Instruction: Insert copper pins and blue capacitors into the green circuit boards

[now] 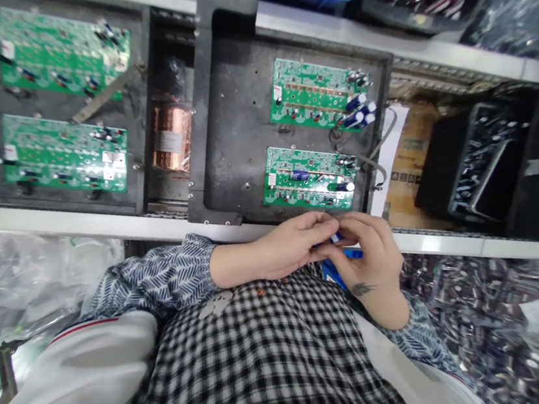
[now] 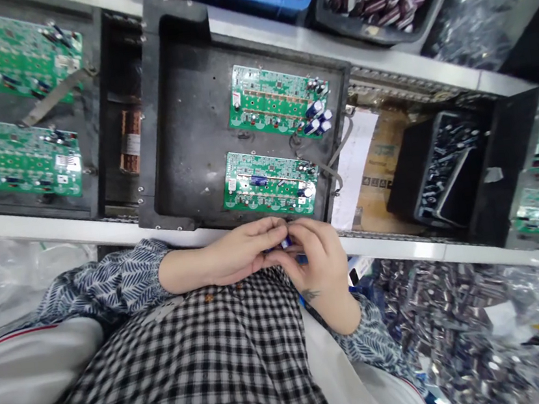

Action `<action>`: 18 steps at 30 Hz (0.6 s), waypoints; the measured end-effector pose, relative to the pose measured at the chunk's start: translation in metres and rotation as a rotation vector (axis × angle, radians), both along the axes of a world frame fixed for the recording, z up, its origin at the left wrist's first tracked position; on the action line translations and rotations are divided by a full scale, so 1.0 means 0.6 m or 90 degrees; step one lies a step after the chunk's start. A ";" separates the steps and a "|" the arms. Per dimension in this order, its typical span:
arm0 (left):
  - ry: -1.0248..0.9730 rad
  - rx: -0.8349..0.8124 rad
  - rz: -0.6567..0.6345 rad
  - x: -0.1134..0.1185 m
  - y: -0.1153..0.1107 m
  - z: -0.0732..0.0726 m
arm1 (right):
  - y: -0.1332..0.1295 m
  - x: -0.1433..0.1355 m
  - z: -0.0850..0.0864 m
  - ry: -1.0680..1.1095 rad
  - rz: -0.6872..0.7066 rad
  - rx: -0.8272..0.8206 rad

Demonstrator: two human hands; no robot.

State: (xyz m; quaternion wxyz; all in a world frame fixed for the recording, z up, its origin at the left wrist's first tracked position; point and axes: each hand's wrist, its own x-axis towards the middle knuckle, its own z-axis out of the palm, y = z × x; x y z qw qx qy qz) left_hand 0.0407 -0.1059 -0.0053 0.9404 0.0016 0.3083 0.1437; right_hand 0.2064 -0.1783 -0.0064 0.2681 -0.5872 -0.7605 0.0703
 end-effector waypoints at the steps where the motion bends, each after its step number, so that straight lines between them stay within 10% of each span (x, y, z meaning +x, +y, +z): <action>1: 0.005 -0.013 -0.009 0.003 -0.001 0.002 | -0.004 -0.001 -0.003 -0.018 -0.002 0.018; 9: 0.024 -0.063 -0.101 0.002 -0.002 0.007 | 0.010 0.042 -0.020 0.075 -0.101 -0.023; 18: 0.043 0.179 -0.115 -0.041 0.005 0.004 | 0.033 0.057 -0.056 0.182 -0.262 -0.102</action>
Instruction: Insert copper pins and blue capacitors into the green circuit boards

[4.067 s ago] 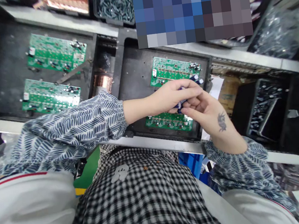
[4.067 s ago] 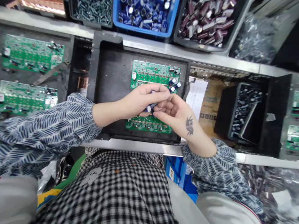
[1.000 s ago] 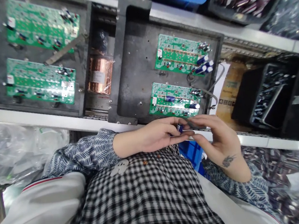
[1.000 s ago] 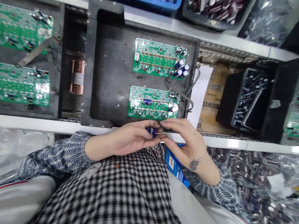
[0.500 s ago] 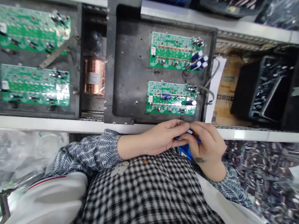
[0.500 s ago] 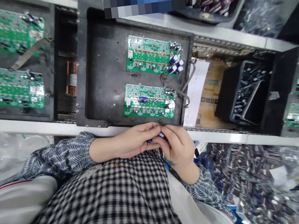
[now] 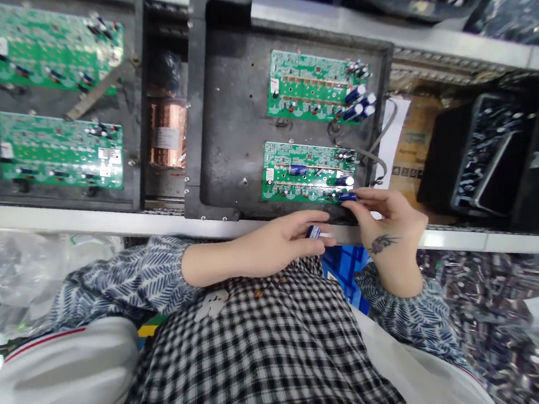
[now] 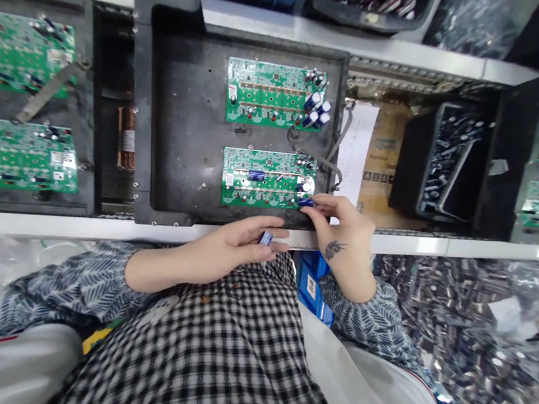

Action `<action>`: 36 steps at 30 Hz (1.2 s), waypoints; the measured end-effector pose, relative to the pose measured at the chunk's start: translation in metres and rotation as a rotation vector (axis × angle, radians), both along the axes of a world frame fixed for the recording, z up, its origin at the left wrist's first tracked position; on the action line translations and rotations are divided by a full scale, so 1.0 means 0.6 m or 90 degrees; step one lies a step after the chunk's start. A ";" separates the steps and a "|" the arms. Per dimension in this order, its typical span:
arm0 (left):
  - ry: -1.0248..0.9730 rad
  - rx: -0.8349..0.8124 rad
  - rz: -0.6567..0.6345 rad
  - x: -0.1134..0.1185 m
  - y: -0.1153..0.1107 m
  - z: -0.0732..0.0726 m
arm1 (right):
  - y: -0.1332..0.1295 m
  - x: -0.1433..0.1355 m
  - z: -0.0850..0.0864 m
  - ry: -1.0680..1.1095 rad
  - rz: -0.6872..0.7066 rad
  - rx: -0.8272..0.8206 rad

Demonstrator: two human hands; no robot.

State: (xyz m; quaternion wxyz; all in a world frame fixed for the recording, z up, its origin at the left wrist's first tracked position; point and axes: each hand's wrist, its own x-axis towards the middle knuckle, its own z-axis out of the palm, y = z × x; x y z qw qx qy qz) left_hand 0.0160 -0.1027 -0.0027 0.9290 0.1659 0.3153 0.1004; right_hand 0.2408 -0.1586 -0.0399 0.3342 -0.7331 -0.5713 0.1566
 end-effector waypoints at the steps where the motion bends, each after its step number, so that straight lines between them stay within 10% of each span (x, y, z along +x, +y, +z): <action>1: -0.002 0.008 -0.014 -0.007 0.004 0.003 | 0.001 -0.001 0.002 -0.005 0.008 0.006; 10: 0.101 0.457 -0.233 -0.014 0.133 0.024 | 0.004 -0.004 0.018 -0.139 0.142 0.044; 14: 0.147 0.497 -0.250 0.026 0.179 0.014 | 0.000 -0.018 0.027 -0.218 0.184 0.091; 21: -0.034 0.529 -0.365 0.083 0.153 0.023 | 0.000 -0.004 0.066 -0.071 0.181 0.161; 27: 0.251 0.957 -0.243 0.053 0.188 0.016 | 0.011 0.057 0.062 -0.169 0.171 0.067; 36: 0.360 1.212 -0.445 0.042 0.170 -0.012 | 0.019 0.063 0.036 -0.294 0.200 -0.032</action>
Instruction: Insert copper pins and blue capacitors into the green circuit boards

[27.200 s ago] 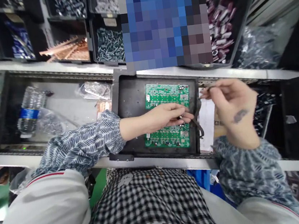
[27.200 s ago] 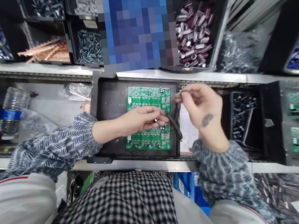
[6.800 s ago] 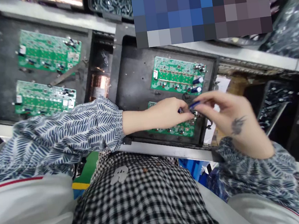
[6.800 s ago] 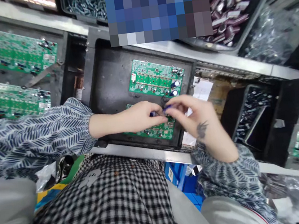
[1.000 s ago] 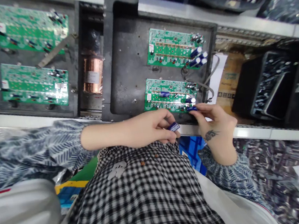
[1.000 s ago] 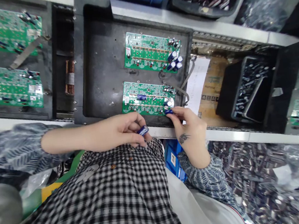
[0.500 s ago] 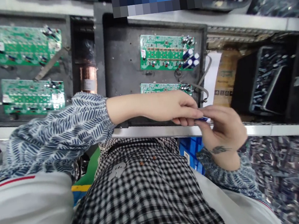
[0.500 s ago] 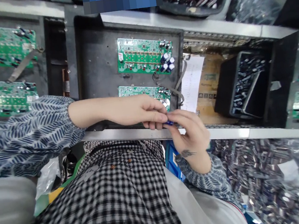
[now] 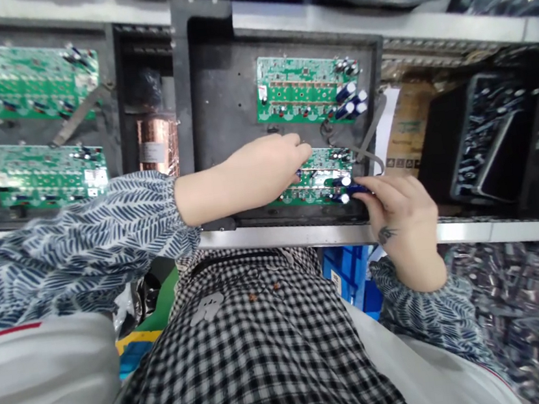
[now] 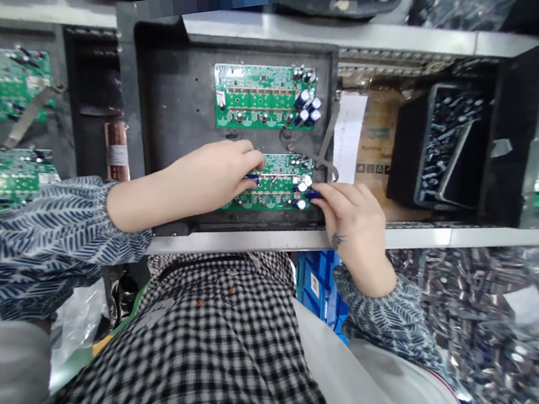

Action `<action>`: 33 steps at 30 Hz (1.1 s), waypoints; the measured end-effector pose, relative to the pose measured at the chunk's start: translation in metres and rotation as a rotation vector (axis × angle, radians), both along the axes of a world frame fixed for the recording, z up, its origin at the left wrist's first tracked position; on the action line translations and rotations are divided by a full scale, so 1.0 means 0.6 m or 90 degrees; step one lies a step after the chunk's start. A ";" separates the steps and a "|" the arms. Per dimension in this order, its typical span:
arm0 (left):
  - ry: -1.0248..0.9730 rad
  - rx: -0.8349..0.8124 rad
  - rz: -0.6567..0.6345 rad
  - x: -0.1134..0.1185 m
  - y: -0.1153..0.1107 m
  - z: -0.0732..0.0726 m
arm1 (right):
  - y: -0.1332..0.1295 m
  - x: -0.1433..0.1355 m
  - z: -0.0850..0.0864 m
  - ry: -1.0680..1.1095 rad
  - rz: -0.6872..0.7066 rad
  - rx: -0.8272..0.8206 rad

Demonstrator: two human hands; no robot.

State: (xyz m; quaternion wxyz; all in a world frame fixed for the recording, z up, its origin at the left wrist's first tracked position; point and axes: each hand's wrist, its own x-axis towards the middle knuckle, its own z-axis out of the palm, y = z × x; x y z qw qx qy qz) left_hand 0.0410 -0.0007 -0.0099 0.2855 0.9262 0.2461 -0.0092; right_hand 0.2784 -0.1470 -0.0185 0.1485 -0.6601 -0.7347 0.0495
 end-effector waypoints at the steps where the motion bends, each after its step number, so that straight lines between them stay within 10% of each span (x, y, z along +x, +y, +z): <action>1: 0.002 0.004 -0.003 0.001 -0.001 -0.001 | 0.000 0.000 0.001 -0.004 0.001 0.000; 14: -0.015 -0.002 -0.008 -0.005 -0.003 0.003 | 0.006 -0.007 0.005 -0.048 -0.004 -0.029; 21: -0.180 -0.314 0.059 0.010 0.004 0.010 | -0.010 -0.032 0.031 -0.029 -0.023 -0.027; 28: -0.265 -0.655 0.030 0.068 -0.021 0.040 | -0.005 -0.042 0.049 0.397 -0.008 0.056; 33: -0.229 -0.320 -0.005 0.086 0.006 0.038 | -0.031 -0.011 0.033 0.559 -0.198 0.122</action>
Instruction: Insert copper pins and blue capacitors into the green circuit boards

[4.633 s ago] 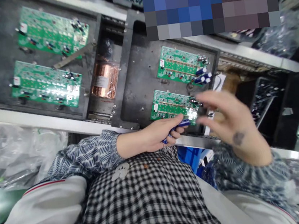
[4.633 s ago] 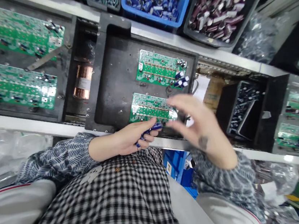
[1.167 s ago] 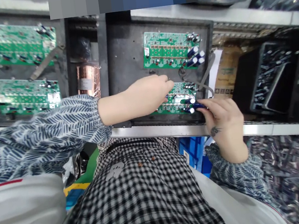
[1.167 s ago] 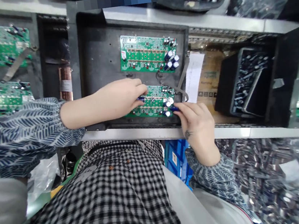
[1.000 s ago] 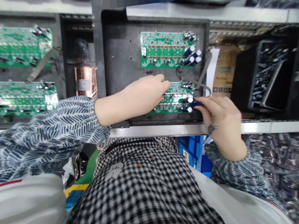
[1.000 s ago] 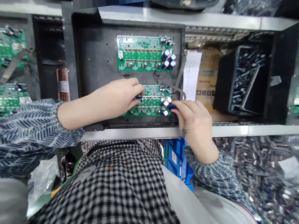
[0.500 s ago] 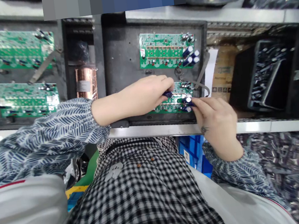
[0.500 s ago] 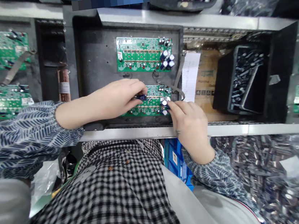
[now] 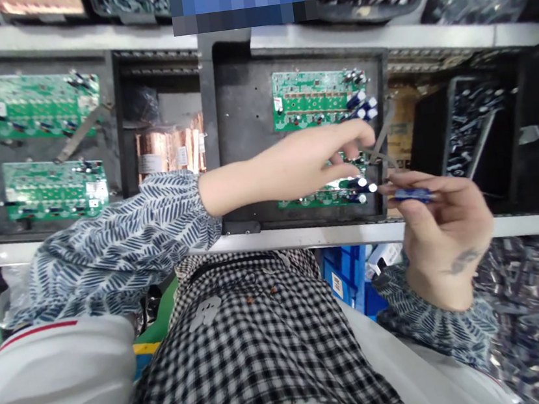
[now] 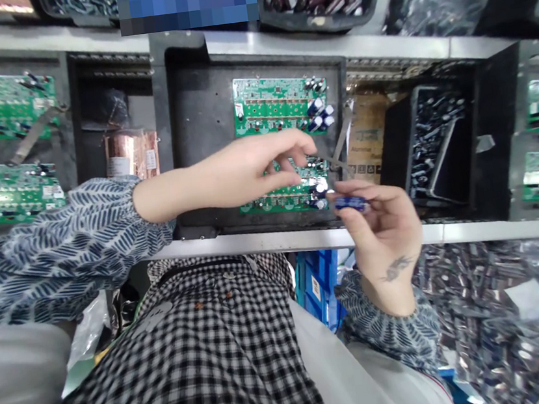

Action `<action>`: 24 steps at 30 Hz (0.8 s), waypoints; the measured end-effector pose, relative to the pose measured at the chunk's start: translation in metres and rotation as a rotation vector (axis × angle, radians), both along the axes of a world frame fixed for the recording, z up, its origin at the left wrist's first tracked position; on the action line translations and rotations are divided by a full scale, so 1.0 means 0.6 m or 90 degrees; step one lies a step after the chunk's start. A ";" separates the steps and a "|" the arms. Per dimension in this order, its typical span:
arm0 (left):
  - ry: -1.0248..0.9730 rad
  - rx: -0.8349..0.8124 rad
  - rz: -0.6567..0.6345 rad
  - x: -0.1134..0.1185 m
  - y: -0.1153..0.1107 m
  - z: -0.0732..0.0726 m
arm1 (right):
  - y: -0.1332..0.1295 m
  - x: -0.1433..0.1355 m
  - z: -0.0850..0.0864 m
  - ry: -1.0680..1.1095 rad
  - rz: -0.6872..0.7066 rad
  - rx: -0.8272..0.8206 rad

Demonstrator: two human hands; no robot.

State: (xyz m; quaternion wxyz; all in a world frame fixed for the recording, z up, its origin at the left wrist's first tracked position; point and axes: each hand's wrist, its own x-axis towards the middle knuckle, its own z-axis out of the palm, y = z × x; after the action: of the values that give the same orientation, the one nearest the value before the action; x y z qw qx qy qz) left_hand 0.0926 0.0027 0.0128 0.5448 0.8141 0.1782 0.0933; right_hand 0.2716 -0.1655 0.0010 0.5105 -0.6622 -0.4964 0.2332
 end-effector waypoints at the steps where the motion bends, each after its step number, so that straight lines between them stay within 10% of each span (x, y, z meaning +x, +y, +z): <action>1: 0.015 0.104 -0.003 0.001 0.007 -0.004 | -0.011 0.009 -0.004 -0.014 -0.037 -0.019; 8: 0.104 0.473 -0.177 0.027 0.000 -0.043 | -0.059 0.054 -0.039 -0.380 -0.009 -0.158; 24: 0.077 0.486 -0.159 0.037 0.001 -0.077 | -0.031 0.067 -0.053 -0.335 0.018 -0.142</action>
State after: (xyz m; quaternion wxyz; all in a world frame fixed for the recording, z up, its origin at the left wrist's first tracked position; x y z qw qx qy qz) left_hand 0.1147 0.0035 -0.0336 0.1995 0.9772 0.0622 0.0378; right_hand 0.3118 -0.1840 -0.0306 0.2850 -0.7449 -0.5925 0.1134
